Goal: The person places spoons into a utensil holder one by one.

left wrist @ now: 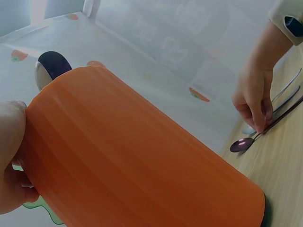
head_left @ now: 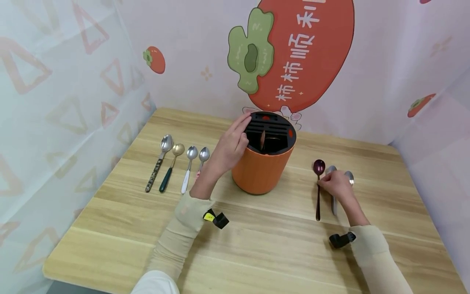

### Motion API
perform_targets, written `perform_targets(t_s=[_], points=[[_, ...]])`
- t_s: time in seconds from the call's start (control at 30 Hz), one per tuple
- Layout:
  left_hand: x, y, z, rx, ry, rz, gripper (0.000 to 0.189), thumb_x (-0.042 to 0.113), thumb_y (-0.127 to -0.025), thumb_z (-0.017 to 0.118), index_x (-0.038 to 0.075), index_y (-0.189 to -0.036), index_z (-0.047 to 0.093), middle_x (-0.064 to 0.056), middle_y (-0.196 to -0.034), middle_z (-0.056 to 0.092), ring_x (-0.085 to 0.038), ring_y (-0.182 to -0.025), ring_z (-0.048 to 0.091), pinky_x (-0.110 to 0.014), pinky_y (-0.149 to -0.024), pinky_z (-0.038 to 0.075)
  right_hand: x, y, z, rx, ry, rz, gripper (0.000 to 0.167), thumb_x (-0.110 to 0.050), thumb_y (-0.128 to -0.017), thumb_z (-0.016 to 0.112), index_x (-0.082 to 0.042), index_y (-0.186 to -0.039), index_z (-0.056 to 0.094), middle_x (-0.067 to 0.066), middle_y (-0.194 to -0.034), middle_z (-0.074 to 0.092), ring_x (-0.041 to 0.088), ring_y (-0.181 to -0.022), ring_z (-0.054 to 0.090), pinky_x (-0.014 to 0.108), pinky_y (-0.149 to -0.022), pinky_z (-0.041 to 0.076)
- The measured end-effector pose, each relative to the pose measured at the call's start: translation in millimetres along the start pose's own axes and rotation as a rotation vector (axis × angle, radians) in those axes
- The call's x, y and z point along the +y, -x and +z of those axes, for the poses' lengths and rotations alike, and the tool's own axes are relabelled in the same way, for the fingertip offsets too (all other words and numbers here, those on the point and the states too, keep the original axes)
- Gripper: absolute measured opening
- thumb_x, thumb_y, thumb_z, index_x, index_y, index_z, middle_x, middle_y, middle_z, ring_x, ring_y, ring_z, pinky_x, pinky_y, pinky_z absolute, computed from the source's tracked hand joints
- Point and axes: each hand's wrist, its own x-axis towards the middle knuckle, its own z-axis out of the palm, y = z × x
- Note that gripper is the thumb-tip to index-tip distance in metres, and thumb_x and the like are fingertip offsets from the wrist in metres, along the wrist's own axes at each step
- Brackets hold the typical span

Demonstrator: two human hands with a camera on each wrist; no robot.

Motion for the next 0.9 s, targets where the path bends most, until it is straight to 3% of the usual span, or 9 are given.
perform_targets(t_s=[0.17,0.27,0.53,0.9], points=[[-0.3,2.1,0.1,-0.006,0.004,-0.01,0.06,0.021,-0.097,0.027,-0.003,-0.151,0.038,-0.012,-0.162,0.033,-0.025,-0.149,0.034,-0.039,-0.122,0.03,-0.1,-1.4,2.9,0.001,0.009,-0.012,0.036,-0.017,-0.086,0.065,-0.011,-0.052,0.058,-0.009,-0.047,0.042,0.009,-0.048,0.038,0.023,-0.047,0.028],[-0.4,2.5,-0.8,-0.005,-0.001,-0.013,0.06,0.022,-0.097,0.026,-0.002,-0.151,0.037,-0.012,-0.162,0.032,-0.025,-0.149,0.034,-0.04,-0.122,0.029,-1.5,-2.1,4.0,0.009,0.021,-0.001,0.044,-0.017,-0.084,0.064,-0.018,-0.044,0.045,-0.012,-0.043,0.033,0.008,-0.045,0.032,0.023,-0.046,0.023],[-1.1,2.8,-0.1,0.0,-0.006,0.0,0.06,0.021,-0.097,0.026,-0.003,-0.151,0.038,-0.012,-0.162,0.033,-0.025,-0.149,0.034,-0.04,-0.122,0.029,-2.1,-2.0,5.2,0.004,0.022,0.043,0.048,-0.02,-0.084,0.063,-0.022,-0.044,0.037,-0.012,-0.043,0.029,0.007,-0.044,0.027,0.023,-0.045,0.021],[0.9,0.7,1.9,0.006,-0.006,0.007,0.061,0.022,-0.096,0.026,-0.003,-0.15,0.039,-0.013,-0.161,0.034,-0.026,-0.149,0.034,-0.04,-0.122,0.03,-2.7,0.9,4.6,0.031,-0.004,0.031,0.04,-0.019,-0.084,0.062,-0.02,-0.047,0.045,-0.011,-0.046,0.033,0.009,-0.048,0.034,0.024,-0.048,0.027]])
